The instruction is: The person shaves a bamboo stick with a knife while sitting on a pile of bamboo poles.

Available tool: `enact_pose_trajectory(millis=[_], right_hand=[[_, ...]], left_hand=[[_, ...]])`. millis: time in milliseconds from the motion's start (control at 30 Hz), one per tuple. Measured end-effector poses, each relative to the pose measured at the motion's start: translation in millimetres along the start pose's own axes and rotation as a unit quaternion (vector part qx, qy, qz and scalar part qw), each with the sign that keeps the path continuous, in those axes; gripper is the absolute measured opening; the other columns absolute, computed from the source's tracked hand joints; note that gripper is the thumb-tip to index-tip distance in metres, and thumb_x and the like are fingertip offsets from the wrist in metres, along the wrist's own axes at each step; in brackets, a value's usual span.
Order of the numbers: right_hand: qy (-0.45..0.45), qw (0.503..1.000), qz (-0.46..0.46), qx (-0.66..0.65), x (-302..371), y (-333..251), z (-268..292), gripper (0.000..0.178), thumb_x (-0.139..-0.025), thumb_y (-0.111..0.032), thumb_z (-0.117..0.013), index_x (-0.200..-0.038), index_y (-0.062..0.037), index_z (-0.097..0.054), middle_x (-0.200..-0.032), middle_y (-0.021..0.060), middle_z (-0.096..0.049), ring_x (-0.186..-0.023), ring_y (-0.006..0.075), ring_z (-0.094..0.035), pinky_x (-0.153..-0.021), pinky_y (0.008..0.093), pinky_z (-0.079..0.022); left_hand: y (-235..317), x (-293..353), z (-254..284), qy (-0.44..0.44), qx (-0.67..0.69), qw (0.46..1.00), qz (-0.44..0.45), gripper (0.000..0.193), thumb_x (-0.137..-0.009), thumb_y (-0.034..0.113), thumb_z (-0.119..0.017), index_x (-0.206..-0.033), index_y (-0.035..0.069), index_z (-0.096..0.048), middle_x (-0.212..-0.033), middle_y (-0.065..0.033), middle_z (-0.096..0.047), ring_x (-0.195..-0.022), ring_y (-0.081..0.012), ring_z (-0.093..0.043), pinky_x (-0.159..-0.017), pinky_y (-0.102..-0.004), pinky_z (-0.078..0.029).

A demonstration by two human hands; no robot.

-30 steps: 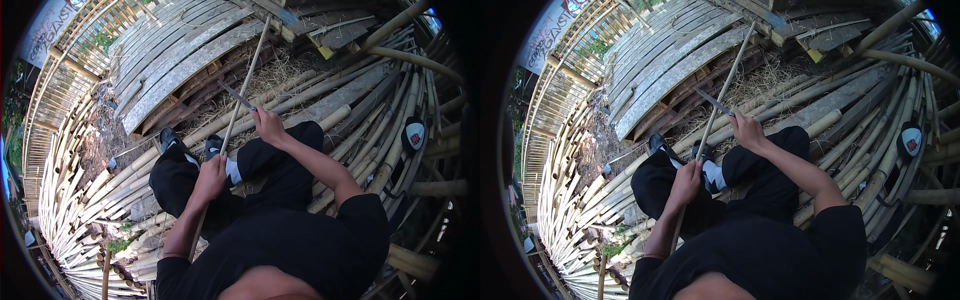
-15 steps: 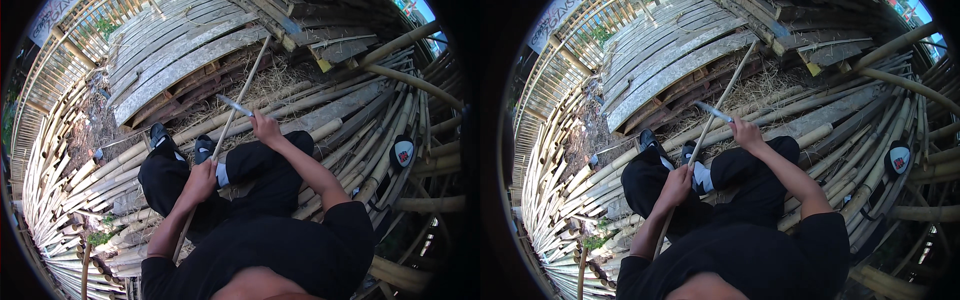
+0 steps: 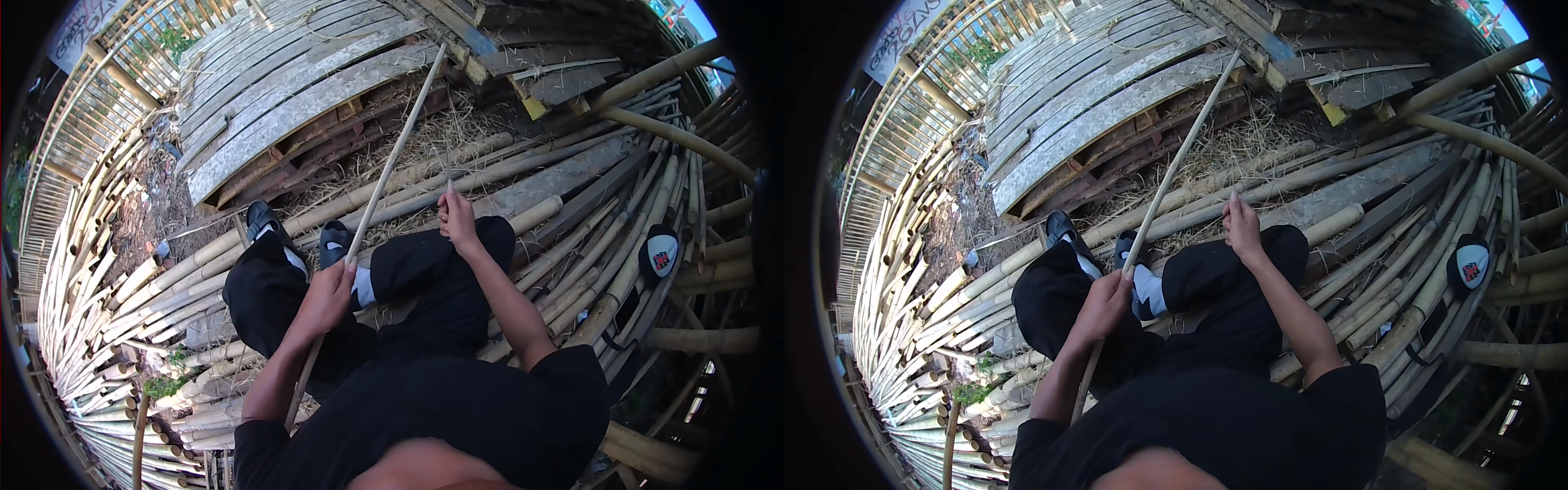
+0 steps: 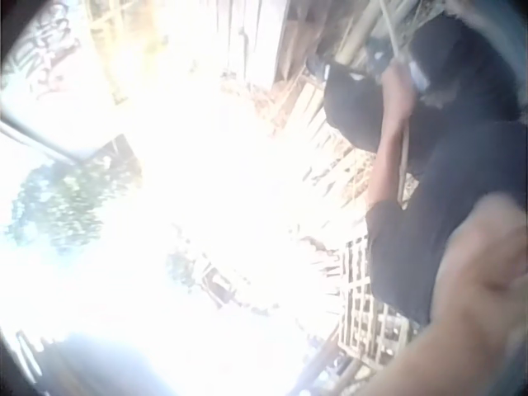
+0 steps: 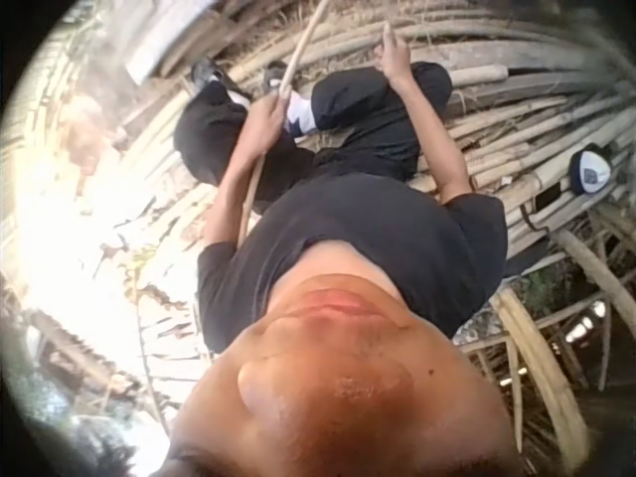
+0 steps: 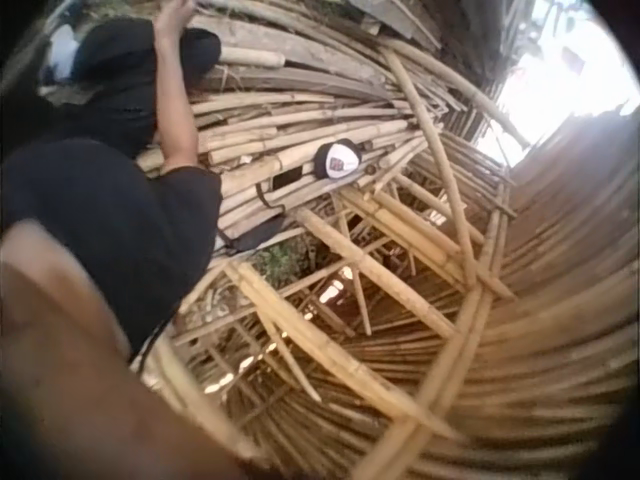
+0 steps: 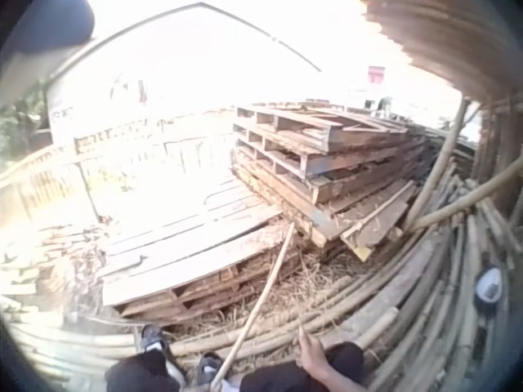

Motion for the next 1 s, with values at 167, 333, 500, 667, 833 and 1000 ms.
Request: enact_pose_trajectory(millis=[167, 333, 500, 667, 833, 1000], right_hand=[[0.001, 0.994, -0.02, -0.11, 22.2, -14.7, -28.8, 0.034, -0.098, -0.04, -0.045, -0.083, -0.01, -0.048, -0.053, -0.0058, -0.031, -0.036, 0.0037, -0.029, -0.035, 0.0211, -0.023], [-0.083, 0.982, -0.041, -0.164, 42.8, -28.4, -64.9, 0.037, -0.098, -0.04, -0.045, -0.101, -0.0039, -0.054, -0.053, -0.0044, -0.032, -0.037, 0.0045, -0.029, -0.037, 0.0212, -0.025], [-0.135, 0.972, -0.044, -0.187, 64.8, -52.2, -93.0, 0.04, -0.096, -0.041, -0.049, -0.101, -0.0026, -0.057, -0.051, -0.0056, -0.031, -0.036, 0.0042, -0.029, -0.036, 0.0216, -0.025], [-0.147, 0.979, 0.003, -0.143, 71.2, -57.5, -102.8, 0.032, -0.095, -0.034, -0.054, -0.092, -0.0031, -0.06, -0.052, -0.0054, -0.036, -0.036, 0.0034, -0.03, -0.036, 0.0209, -0.024], [-0.105, 0.986, 0.075, -0.109, 79.0, -89.2, -93.5, 0.031, -0.098, -0.03, -0.05, -0.09, -0.0008, -0.057, -0.056, -0.005, -0.039, -0.038, 0.0028, -0.031, -0.037, 0.0201, -0.026], [-0.093, 0.977, 0.126, -0.141, 79.2, -117.0, -72.6, 0.03, -0.099, -0.031, -0.047, -0.094, -0.0026, -0.056, -0.058, -0.0051, -0.038, -0.04, 0.0023, -0.03, -0.039, 0.0191, -0.027]], left_hand=[[-4.9, 2.7, -11.9, -0.088, 0.152, 0.981, 0.082, 0.037, -0.1, 0.03, -0.04, -0.077, 0.003, -0.046, -0.054, -0.0017, -0.043, -0.044, -0.0126, -0.043, -0.043, -0.029, -0.033], [12.0, 7.7, -23.8, -0.178, 0.325, 0.924, 0.092, 0.032, -0.1, 0.035, -0.041, -0.079, 0.011, -0.039, -0.052, 0.006, -0.028, -0.038, -0.0051, -0.027, -0.034, -0.0205, -0.023], [22.6, 8.3, -31.1, -0.217, 0.364, 0.903, 0.077, 0.033, -0.101, 0.036, -0.038, -0.078, 0.011, -0.038, -0.052, 0.0055, -0.028, -0.038, -0.0047, -0.026, -0.033, -0.021, -0.023], [31.8, 6.9, -36.2, -0.236, 0.355, 0.902, 0.061, 0.033, -0.1, 0.037, -0.04, -0.08, 0.011, -0.039, -0.053, 0.0059, -0.028, -0.038, -0.0047, -0.028, -0.034, -0.0204, -0.025], [48.4, 9.4, -23.5, -0.214, 0.308, 0.927, 0.022, 0.041, -0.1, 0.041, -0.035, -0.108, 0.004, -0.051, -0.065, 0.0011, -0.049, -0.048, -0.0078, -0.048, -0.047, -0.0189, -0.042], [62.4, 31.4, 20.8, -0.15, 0.218, 0.962, -0.07, 0.042, -0.097, 0.034, -0.047, -0.123, 0.0, -0.047, -0.093, -0.0095, -0.06, -0.083, -0.0151, -0.061, -0.078, -0.0278, -0.049]])
Point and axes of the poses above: each hand's wrist, its own x-axis away from the middle knuckle, its own z-axis out of the back of the hand, y = z × x, the point moved 8 cm from there along -x, towards the middle knuckle
